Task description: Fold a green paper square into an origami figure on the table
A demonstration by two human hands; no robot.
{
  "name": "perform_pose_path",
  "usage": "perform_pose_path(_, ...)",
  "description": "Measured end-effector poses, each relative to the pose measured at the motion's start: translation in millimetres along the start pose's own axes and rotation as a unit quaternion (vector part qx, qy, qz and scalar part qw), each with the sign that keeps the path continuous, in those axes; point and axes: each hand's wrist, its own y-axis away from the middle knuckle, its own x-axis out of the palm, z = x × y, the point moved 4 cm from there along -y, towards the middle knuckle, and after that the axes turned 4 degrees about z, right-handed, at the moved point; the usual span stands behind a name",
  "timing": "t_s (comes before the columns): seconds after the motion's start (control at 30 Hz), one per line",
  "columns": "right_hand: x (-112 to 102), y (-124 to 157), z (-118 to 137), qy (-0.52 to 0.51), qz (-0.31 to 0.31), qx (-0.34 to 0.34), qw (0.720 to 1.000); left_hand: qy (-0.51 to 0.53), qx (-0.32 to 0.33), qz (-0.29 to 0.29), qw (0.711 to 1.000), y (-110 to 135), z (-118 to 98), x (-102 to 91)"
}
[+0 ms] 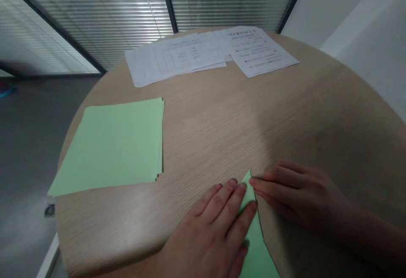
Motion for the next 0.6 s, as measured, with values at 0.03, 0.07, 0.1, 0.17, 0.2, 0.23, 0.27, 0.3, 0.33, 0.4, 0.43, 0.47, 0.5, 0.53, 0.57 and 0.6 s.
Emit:
perform_pose_path(0.03,-0.6,-0.3,0.4,-0.002,-0.001,0.000,1.000,-0.001,-0.002,0.001,1.000,-0.2,0.2,0.0)
perform_pose_path(0.07,-1.2,-0.6,0.7,-0.003,-0.001,0.000,1.000,-0.001,-0.002,0.002,1.000,-0.3,0.4,0.1)
perform_pose_path(0.1,-1.6,-0.9,0.9,-0.004,0.000,0.001,1.000,-0.001,-0.002,0.002,1.000,-0.4,0.6,0.2)
perform_pose_path(0.17,-1.9,-1.4,1.1,-0.005,0.002,0.004,1.000,0.003,-0.001,0.003,1.000,-0.4,1.0,0.5)
perform_pose_path(0.2,-2.0,-1.7,1.0,-0.005,0.002,0.006,1.000,0.008,0.000,0.005,1.000,-0.4,1.2,0.6)
perform_pose_path(0.23,-2.0,-1.9,0.9,-0.005,0.003,0.009,1.000,0.013,0.002,0.008,1.000,-0.5,1.4,0.8)
perform_pose_path(0.27,-1.9,-2.2,0.6,-0.006,0.004,0.011,1.000,0.017,0.003,0.010,1.000,-0.6,1.5,0.8)
perform_pose_path(0.3,-1.9,-2.4,0.4,-0.006,0.004,0.014,1.000,0.019,0.004,0.012,1.000,-0.8,1.6,0.6)
perform_pose_path(0.33,-1.9,-2.5,0.2,-0.007,0.003,0.016,1.000,0.019,0.007,0.014,1.000,-1.0,1.5,0.5)
perform_pose_path(0.4,-2.1,-2.4,-0.1,-0.009,0.001,0.022,1.000,0.012,0.011,0.014,1.000,-1.4,1.2,0.1)
perform_pose_path(0.43,-2.5,-2.3,0.0,-0.012,-0.001,0.023,1.000,0.005,0.013,0.014,1.000,-1.6,1.0,-0.1)
perform_pose_path(0.47,-3.2,-2.1,0.4,-0.016,-0.005,0.024,1.000,-0.002,0.015,0.013,1.000,-1.6,0.8,-0.1)
perform_pose_path(0.5,-4.0,-2.0,0.9,-0.020,-0.011,0.024,0.999,-0.008,0.016,0.012,1.000,-1.7,0.6,-0.1)
perform_pose_path(0.53,-4.9,-2.1,1.5,-0.021,-0.017,0.024,0.999,-0.014,0.017,0.012,1.000,-1.6,0.4,0.2)
perform_pose_path(0.57,-5.6,-2.3,2.1,-0.019,-0.022,0.022,0.999,-0.020,0.018,0.011,1.000,-1.6,0.3,0.5)
perform_pose_path(0.6,-5.9,-2.8,2.8,-0.014,-0.023,0.018,0.999,-0.024,0.019,0.009,0.999,-1.5,0.1,0.8)
